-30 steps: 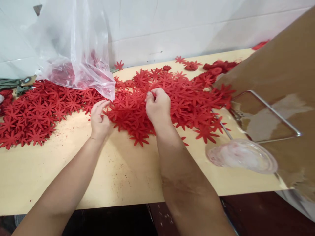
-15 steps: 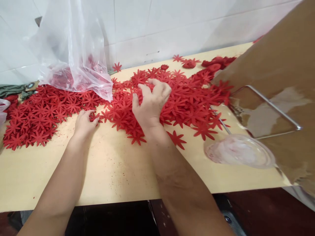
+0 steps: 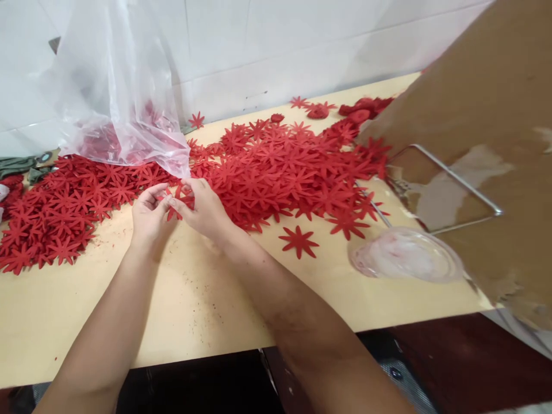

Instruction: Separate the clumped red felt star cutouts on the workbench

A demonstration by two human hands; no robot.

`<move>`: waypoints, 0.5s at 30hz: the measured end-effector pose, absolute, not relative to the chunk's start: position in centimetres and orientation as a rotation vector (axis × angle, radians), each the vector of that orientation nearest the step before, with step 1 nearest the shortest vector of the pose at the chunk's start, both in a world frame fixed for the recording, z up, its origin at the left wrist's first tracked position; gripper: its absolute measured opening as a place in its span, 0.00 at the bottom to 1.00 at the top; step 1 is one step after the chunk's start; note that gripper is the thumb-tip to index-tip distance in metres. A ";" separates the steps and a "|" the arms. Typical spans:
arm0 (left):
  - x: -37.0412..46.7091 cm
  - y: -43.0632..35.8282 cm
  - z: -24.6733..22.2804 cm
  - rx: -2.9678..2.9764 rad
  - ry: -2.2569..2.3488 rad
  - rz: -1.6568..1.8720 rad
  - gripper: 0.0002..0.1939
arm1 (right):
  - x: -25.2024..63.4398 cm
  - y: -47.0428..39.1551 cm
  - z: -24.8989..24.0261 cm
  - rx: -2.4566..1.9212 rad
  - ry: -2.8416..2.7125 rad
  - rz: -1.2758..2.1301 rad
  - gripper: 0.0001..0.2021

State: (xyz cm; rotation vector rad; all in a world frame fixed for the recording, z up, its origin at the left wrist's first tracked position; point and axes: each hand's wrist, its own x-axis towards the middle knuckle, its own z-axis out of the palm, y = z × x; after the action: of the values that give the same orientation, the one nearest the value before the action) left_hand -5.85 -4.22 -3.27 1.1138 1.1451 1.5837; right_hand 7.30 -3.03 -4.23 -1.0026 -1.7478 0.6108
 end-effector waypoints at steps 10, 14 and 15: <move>-3.7 -4.4 -1.2 0.313 0.933 1.565 0.13 | 4.9 -3.4 -2.5 -1.019 -1.695 0.858 0.12; -4.1 -4.9 0.4 0.239 0.985 1.605 0.19 | 4.2 -4.7 -0.9 -0.876 -1.768 1.026 0.14; -4.2 -5.0 0.5 0.237 0.997 1.595 0.20 | 4.1 -5.1 -0.5 -0.832 -1.813 1.040 0.15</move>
State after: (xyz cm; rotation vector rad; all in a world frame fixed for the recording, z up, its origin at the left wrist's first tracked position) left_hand -4.21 -5.01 0.46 0.2369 0.9973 1.5953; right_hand 4.11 -5.06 -0.52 -0.8324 -1.8128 1.0399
